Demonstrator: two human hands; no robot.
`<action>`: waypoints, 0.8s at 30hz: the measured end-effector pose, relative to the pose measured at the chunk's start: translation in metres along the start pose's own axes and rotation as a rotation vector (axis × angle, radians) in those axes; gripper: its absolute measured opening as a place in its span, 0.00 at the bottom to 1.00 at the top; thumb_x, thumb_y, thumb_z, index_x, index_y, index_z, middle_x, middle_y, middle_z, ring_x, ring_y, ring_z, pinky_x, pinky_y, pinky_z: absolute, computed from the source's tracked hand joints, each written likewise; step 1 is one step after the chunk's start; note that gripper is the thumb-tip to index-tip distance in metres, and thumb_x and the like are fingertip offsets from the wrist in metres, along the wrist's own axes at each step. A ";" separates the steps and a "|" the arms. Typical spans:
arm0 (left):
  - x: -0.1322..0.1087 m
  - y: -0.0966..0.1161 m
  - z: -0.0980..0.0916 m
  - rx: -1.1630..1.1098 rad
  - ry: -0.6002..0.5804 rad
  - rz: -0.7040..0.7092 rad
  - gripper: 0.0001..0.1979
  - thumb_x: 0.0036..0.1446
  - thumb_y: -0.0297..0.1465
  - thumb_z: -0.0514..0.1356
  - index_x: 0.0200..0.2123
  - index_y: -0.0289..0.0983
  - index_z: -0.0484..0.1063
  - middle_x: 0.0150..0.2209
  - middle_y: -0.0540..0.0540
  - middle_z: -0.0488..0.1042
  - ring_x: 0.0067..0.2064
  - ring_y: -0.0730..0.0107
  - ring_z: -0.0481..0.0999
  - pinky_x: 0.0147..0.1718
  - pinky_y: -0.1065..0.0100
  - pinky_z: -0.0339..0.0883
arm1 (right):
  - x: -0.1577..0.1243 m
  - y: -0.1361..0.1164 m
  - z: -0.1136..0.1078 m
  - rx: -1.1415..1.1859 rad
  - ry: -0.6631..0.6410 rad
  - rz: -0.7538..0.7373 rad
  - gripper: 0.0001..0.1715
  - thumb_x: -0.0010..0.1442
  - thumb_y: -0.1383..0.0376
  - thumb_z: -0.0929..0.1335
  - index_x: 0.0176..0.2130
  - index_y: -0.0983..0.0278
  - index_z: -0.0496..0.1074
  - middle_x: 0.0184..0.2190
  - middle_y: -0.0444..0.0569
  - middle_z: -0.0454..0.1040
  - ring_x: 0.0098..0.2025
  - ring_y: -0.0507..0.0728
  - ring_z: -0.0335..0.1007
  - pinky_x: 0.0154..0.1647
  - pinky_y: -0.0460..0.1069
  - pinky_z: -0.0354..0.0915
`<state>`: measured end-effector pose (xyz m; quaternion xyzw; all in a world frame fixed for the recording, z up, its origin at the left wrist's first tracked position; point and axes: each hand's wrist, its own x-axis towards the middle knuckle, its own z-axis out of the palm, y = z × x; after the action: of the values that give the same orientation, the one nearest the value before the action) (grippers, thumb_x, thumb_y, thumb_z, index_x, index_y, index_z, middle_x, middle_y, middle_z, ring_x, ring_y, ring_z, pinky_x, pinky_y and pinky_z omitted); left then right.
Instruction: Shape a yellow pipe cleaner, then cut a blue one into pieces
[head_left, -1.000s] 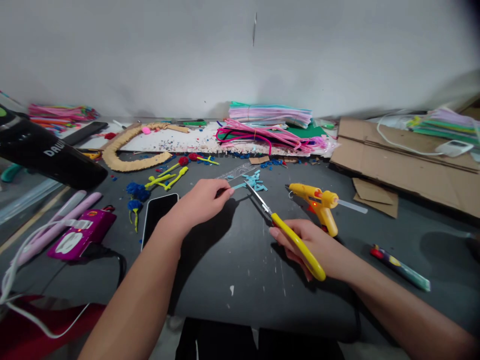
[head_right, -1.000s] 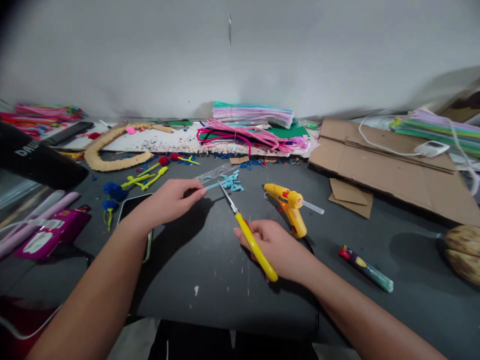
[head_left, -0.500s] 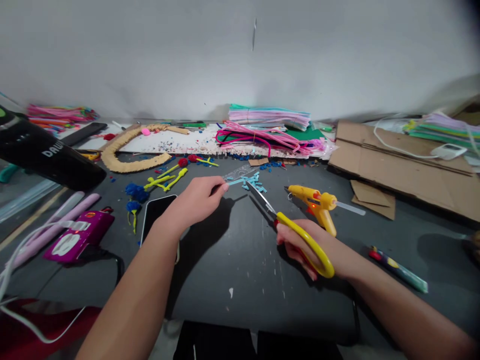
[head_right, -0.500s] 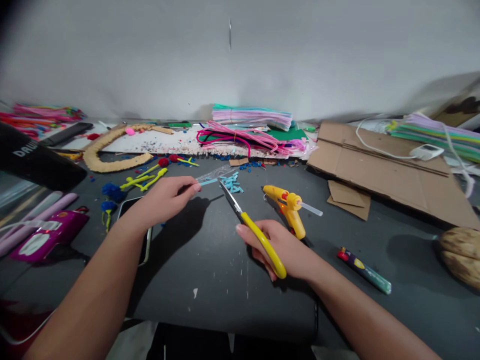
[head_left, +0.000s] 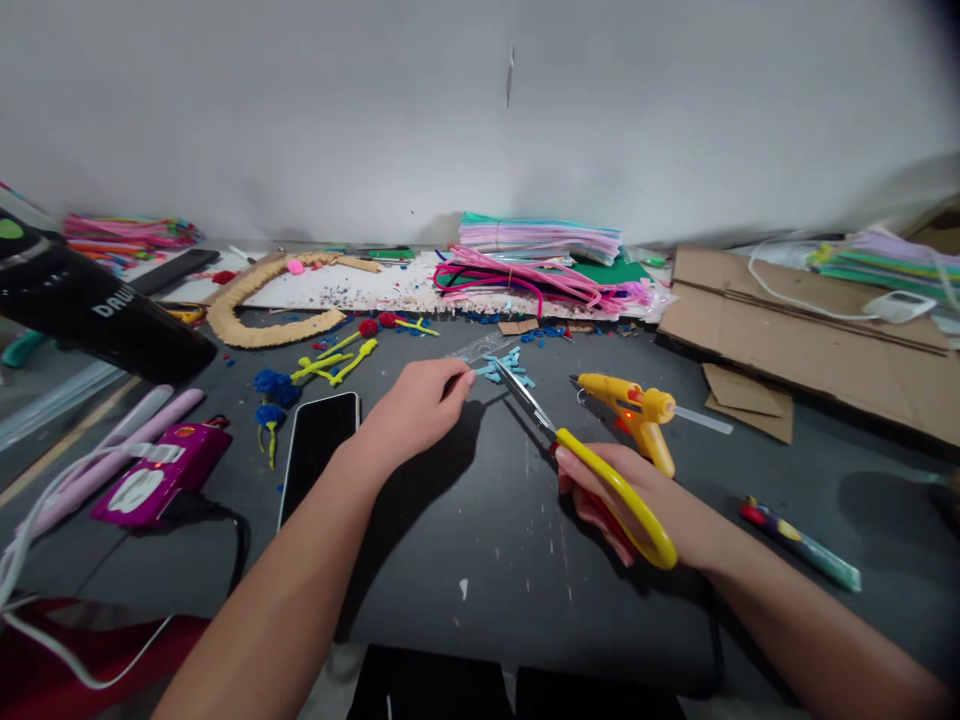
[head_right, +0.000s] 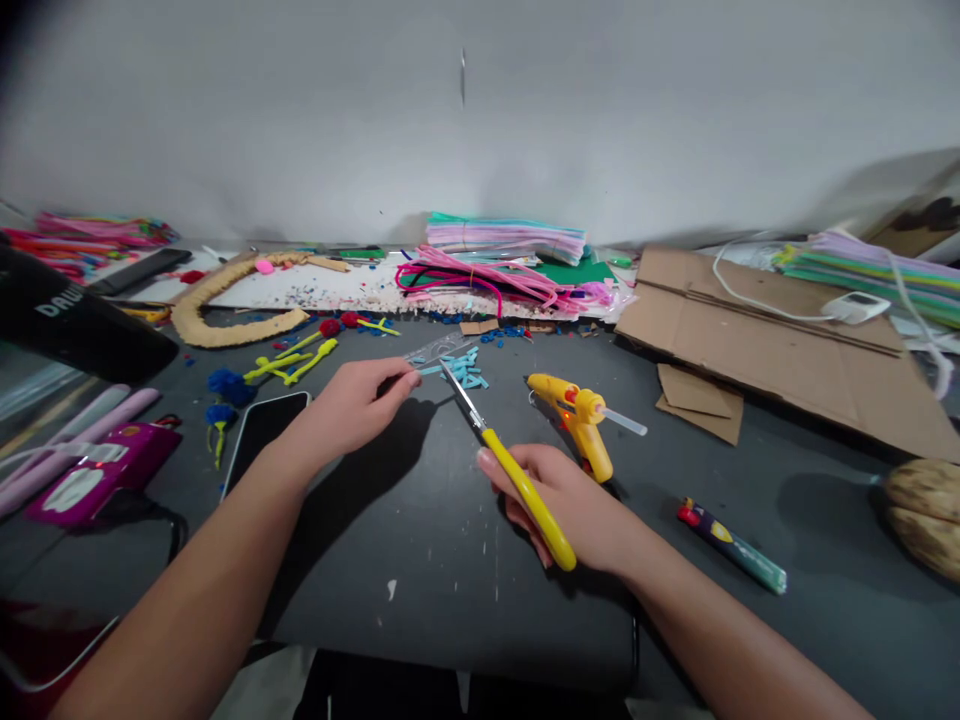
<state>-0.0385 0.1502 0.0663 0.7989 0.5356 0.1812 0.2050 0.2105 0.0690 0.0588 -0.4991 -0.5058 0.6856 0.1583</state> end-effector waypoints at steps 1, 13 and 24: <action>0.000 -0.001 -0.001 0.000 0.016 -0.008 0.17 0.66 0.39 0.49 0.33 0.36 0.72 0.30 0.47 0.74 0.32 0.67 0.68 0.31 0.67 0.54 | 0.000 0.000 0.000 0.005 0.000 0.005 0.28 0.62 0.40 0.62 0.34 0.62 0.63 0.19 0.36 0.61 0.13 0.45 0.55 0.12 0.41 0.58; 0.000 0.002 0.003 -0.027 0.007 0.031 0.16 0.66 0.37 0.50 0.30 0.36 0.70 0.28 0.50 0.72 0.30 0.71 0.66 0.30 0.69 0.53 | 0.000 0.002 0.001 0.015 0.013 0.012 0.27 0.62 0.41 0.63 0.34 0.63 0.63 0.19 0.36 0.60 0.13 0.45 0.55 0.11 0.41 0.59; 0.000 0.004 0.006 -0.011 -0.004 0.041 0.16 0.66 0.36 0.49 0.27 0.36 0.66 0.25 0.51 0.69 0.28 0.73 0.63 0.30 0.69 0.52 | 0.002 0.006 0.001 0.029 0.021 0.005 0.26 0.62 0.42 0.64 0.33 0.62 0.62 0.17 0.35 0.59 0.13 0.45 0.54 0.11 0.41 0.59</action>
<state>-0.0327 0.1482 0.0633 0.8090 0.5176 0.1869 0.2065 0.2107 0.0672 0.0531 -0.5052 -0.4928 0.6880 0.1692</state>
